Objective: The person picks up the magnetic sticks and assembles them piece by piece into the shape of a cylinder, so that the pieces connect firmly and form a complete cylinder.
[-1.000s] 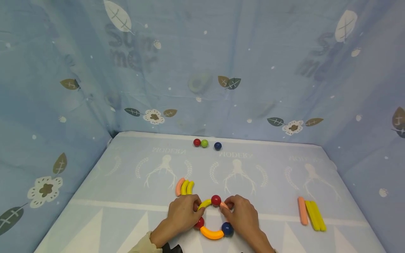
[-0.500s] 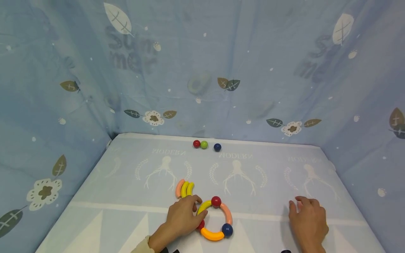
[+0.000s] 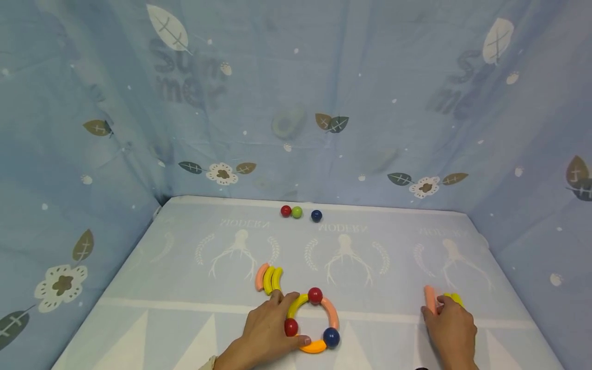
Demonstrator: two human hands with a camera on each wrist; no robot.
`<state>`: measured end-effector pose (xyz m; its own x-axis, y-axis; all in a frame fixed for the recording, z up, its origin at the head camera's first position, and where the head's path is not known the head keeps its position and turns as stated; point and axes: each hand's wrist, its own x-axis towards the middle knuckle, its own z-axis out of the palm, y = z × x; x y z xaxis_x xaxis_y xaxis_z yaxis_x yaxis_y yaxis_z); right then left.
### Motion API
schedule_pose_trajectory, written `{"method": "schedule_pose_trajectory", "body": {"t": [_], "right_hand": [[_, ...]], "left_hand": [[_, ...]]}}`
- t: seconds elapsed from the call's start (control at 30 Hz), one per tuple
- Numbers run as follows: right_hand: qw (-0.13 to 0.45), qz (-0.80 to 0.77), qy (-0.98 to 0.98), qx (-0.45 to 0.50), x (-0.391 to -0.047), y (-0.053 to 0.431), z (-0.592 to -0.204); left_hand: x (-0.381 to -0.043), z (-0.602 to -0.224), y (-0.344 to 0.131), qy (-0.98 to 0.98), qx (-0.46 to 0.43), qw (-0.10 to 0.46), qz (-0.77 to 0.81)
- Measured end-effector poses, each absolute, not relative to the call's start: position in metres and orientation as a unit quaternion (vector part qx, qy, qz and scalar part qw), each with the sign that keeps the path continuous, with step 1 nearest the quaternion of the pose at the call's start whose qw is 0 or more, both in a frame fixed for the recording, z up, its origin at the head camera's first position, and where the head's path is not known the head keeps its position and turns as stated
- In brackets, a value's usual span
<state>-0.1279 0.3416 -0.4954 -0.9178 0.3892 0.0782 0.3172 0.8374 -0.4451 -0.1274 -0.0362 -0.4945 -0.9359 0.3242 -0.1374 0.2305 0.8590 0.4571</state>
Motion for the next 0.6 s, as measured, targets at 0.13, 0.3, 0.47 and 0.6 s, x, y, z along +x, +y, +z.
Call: {"method": "schedule_pose_trajectory", "body": {"t": [0.13, 0.3, 0.47, 0.6], "right_hand": [[0.039, 0.242, -0.956, -0.164, -0.137, 0.329, -0.489], [0.03, 0.318, -0.943, -0.099, -0.146, 0.294, -0.481], [0.053, 0.38, -0.923, -0.028, -0.154, 0.247, -0.475], [0.069, 0.433, -0.898, 0.025, -0.157, 0.215, -0.476]], "left_hand": [[-0.127, -0.495, -0.037, 0.959, 0.152, 0.098, 0.219], [-0.127, -0.494, -0.037, 0.959, 0.149, 0.104, 0.218], [-0.128, -0.495, -0.036, 0.959, 0.146, 0.111, 0.216], [-0.127, -0.495, -0.036, 0.959, 0.148, 0.109, 0.213]]}}
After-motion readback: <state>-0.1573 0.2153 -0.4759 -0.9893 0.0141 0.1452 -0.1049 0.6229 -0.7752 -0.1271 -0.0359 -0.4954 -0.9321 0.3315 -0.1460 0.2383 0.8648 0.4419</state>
